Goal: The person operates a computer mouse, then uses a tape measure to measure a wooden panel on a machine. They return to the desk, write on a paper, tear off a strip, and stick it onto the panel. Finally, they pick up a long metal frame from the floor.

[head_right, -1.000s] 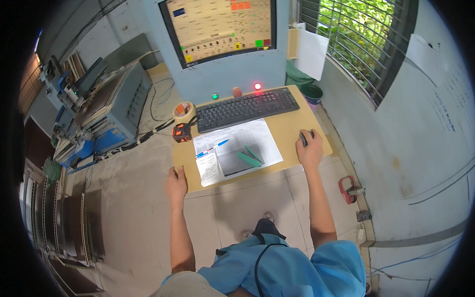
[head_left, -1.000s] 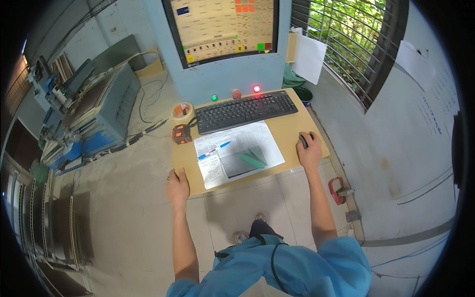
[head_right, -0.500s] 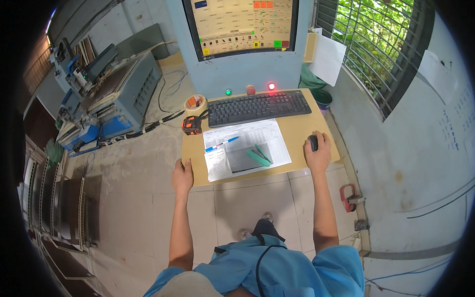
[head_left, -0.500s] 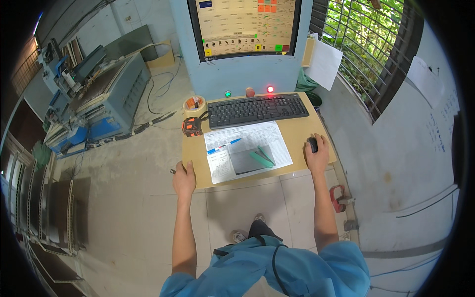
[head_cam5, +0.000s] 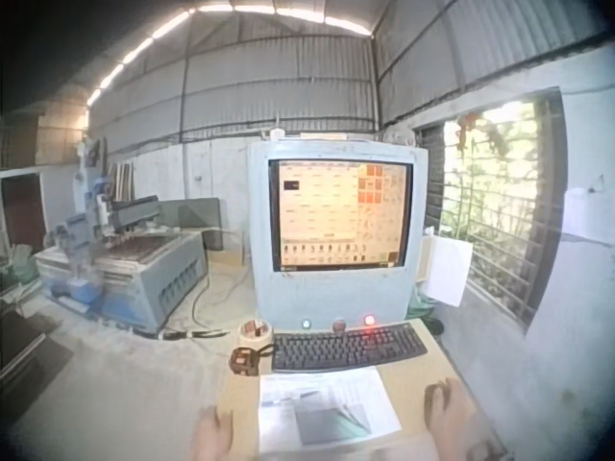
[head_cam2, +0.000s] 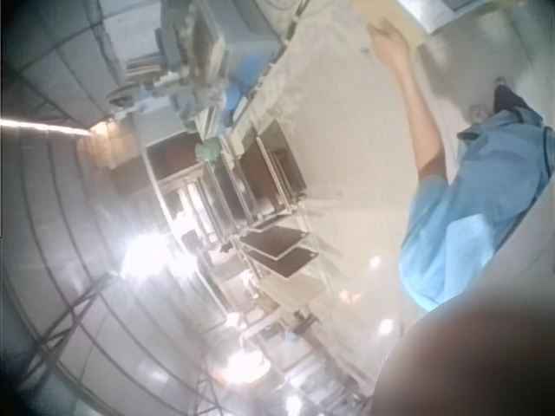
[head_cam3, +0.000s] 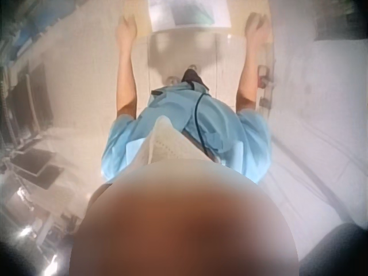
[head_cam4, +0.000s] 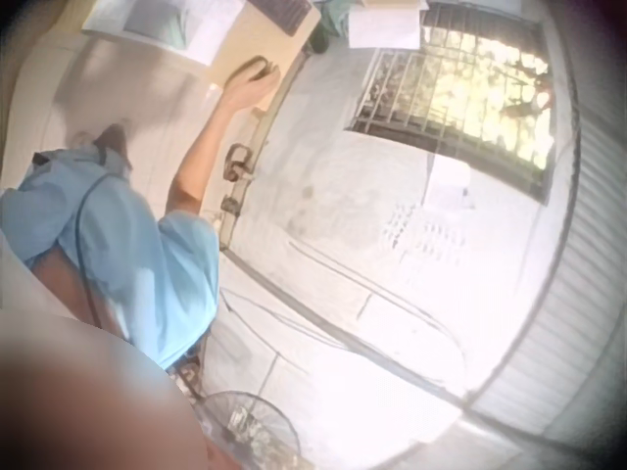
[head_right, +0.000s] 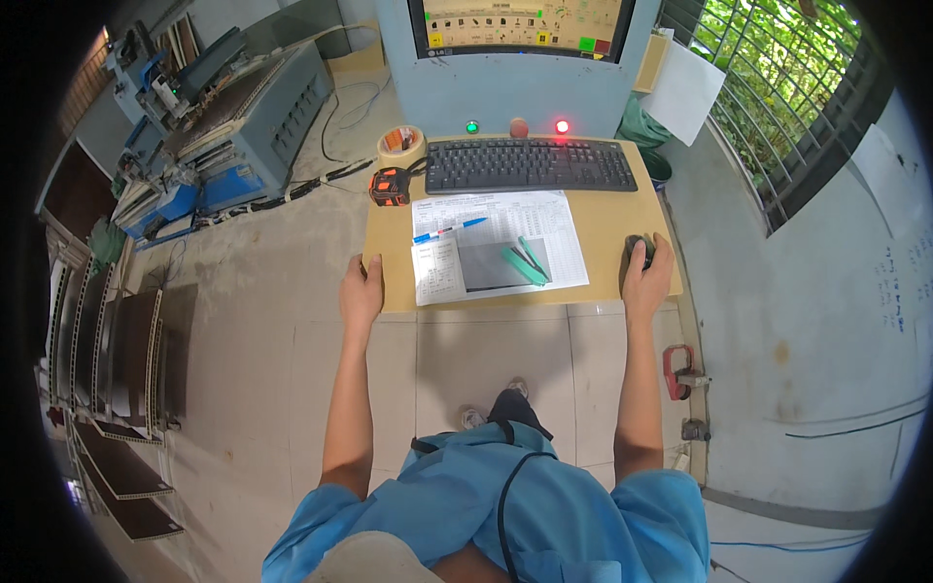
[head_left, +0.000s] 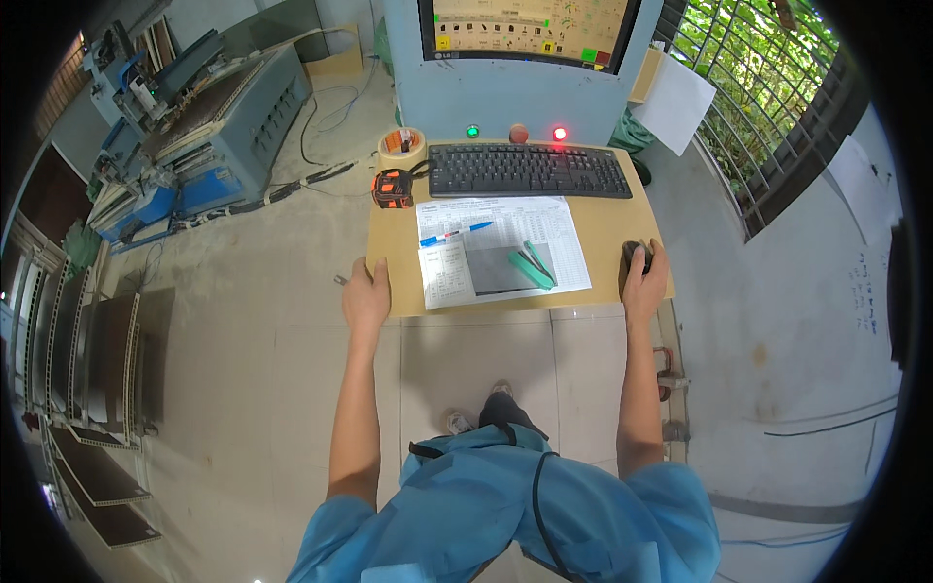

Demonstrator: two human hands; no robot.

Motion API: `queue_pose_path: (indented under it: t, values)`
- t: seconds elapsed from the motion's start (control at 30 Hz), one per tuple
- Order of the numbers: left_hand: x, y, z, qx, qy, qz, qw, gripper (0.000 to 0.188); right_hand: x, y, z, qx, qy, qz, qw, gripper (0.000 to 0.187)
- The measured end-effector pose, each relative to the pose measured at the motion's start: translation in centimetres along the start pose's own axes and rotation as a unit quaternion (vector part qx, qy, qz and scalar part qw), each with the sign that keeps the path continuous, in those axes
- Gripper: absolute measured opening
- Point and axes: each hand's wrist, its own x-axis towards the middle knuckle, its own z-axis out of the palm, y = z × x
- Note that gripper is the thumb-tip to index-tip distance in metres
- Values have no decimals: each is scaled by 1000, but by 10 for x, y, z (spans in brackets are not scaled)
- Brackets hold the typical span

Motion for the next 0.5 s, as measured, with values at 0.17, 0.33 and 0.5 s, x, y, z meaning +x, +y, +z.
queue_pose_path:
  t: [0.17,0.33,0.5]
  values:
    - [1,3,3,-20,31,4,999,48,3,1,1,12,16,1,1000,43]
    - [1,0,2,6,9,8,1000,47,1,0,1,13,19,1,1000,42]
    - [0,-1,3,-25,9,22,999,47,2,1,2,15,18,13,1000,42]
